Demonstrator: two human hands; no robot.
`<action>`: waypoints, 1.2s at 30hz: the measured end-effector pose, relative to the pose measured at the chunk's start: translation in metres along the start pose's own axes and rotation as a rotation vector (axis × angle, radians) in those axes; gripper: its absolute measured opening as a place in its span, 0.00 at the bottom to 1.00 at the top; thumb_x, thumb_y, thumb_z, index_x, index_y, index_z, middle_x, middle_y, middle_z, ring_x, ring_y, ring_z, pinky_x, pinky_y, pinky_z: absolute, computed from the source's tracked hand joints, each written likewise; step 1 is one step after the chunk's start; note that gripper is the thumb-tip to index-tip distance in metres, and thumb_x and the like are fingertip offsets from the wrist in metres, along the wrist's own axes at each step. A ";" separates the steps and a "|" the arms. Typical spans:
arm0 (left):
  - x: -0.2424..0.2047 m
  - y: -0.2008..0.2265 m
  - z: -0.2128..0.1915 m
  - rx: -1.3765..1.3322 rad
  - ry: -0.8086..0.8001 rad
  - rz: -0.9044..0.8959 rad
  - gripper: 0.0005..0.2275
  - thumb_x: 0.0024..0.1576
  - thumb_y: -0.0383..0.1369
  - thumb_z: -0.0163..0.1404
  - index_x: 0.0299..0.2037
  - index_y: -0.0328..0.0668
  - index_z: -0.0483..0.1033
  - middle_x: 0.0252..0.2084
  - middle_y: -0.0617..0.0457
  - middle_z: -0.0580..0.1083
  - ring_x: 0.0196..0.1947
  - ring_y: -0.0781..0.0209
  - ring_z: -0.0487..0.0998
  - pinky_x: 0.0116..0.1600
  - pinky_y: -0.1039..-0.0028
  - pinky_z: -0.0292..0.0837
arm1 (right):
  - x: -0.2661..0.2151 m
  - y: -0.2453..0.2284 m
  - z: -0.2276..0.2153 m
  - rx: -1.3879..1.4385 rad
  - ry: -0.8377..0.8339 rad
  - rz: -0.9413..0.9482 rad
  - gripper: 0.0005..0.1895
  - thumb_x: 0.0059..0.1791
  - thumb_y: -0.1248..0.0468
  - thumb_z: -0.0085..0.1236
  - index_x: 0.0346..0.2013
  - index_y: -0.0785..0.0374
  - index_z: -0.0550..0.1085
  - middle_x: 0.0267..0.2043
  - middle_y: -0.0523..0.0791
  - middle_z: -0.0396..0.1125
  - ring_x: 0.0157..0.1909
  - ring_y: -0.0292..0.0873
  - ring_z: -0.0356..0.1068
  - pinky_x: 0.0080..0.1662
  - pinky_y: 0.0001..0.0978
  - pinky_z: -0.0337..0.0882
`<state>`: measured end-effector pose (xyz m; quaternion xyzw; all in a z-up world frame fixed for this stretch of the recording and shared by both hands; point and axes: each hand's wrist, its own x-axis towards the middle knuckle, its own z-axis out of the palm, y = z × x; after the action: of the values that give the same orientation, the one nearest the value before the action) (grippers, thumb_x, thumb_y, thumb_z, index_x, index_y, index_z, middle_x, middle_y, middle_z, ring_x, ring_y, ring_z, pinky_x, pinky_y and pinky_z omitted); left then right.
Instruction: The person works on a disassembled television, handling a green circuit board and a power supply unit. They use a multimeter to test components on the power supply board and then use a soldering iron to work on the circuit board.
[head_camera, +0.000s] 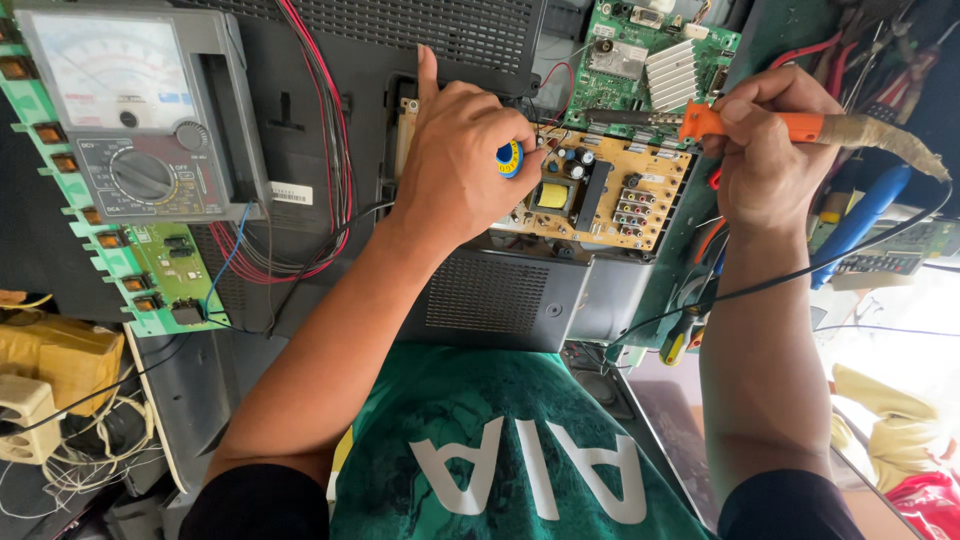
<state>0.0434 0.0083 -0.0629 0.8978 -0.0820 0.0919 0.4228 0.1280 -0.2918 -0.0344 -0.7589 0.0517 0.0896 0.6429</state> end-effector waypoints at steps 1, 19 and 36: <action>0.000 0.001 -0.001 0.000 0.001 -0.001 0.10 0.57 0.31 0.68 0.30 0.47 0.78 0.27 0.56 0.71 0.40 0.49 0.73 0.78 0.30 0.36 | -0.001 -0.002 0.001 -0.001 -0.001 0.000 0.06 0.48 0.66 0.58 0.34 0.65 0.72 0.31 0.48 0.65 0.25 0.41 0.63 0.29 0.28 0.66; 0.000 0.001 0.002 0.020 0.019 -0.006 0.09 0.57 0.31 0.67 0.29 0.47 0.78 0.27 0.56 0.72 0.38 0.49 0.72 0.78 0.32 0.37 | 0.004 -0.007 0.005 -0.051 -0.048 -0.019 0.05 0.48 0.65 0.56 0.33 0.65 0.71 0.29 0.48 0.64 0.25 0.42 0.65 0.29 0.30 0.62; 0.001 0.002 0.004 0.021 0.022 -0.017 0.09 0.56 0.31 0.66 0.28 0.46 0.78 0.26 0.56 0.72 0.38 0.49 0.72 0.78 0.31 0.37 | 0.006 -0.006 0.005 -0.061 -0.048 -0.029 0.04 0.47 0.66 0.56 0.33 0.64 0.71 0.29 0.47 0.66 0.24 0.41 0.65 0.28 0.28 0.60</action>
<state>0.0439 0.0040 -0.0637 0.9018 -0.0688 0.0989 0.4149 0.1344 -0.2853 -0.0302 -0.7764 0.0224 0.0999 0.6219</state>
